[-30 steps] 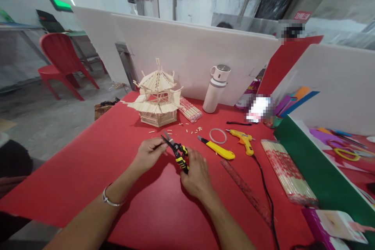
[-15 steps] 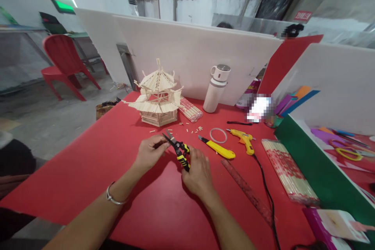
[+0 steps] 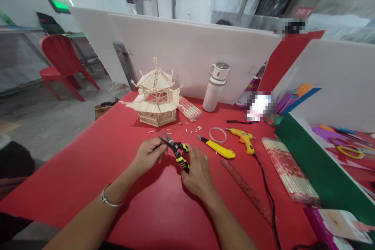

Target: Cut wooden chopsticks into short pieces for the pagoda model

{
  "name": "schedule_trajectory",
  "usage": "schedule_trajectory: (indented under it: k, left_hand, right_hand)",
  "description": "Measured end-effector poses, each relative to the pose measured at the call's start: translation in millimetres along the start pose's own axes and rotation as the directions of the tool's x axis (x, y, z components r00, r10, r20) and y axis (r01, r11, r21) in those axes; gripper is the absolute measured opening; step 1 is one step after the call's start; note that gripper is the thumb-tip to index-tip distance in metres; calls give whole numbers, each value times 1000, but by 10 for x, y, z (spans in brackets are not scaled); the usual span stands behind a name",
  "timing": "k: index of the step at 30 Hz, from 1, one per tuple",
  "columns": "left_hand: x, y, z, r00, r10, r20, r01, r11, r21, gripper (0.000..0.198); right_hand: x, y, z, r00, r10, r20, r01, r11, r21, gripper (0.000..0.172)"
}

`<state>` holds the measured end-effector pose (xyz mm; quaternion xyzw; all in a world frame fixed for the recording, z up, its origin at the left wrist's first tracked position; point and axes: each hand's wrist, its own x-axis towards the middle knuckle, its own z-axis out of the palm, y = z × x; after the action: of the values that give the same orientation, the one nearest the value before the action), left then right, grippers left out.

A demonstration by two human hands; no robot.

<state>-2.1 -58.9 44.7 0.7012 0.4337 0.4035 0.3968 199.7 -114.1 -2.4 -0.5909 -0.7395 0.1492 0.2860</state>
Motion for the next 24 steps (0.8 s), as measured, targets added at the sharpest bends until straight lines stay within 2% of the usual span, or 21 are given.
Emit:
schedule_trajectory:
  k: [3, 8, 12, 17, 20, 24]
  left_hand:
    - [-1, 24, 11, 999, 37, -34, -36, 998, 52, 28]
    - [23, 23, 23, 995, 82, -54, -74, 988, 136, 28]
    - [22, 13, 23, 995, 81, -58, -73, 988, 136, 28]
    - [-3, 31, 22, 994, 68, -84, -57, 990, 126, 29]
    - [-9, 54, 24, 994, 77, -76, -69, 992, 107, 26]
    - [-3, 71, 41, 976, 102, -195, -77, 988, 132, 14]
  right_hand:
    - [7, -23, -8, 1000, 28, -13, -28, 999, -22, 65]
    - [7, -71, -3, 995, 90, 40, -88, 995, -57, 64]
    - [-2, -90, 0, 995, 89, 37, -88, 996, -27, 64]
    - [-16, -91, 14, 999, 51, -11, -51, 998, 20, 74]
    - [-18, -106, -2, 998, 55, -27, -55, 998, 16, 73]
    - [-17, -120, -17, 996, 80, -30, -80, 997, -4, 69]
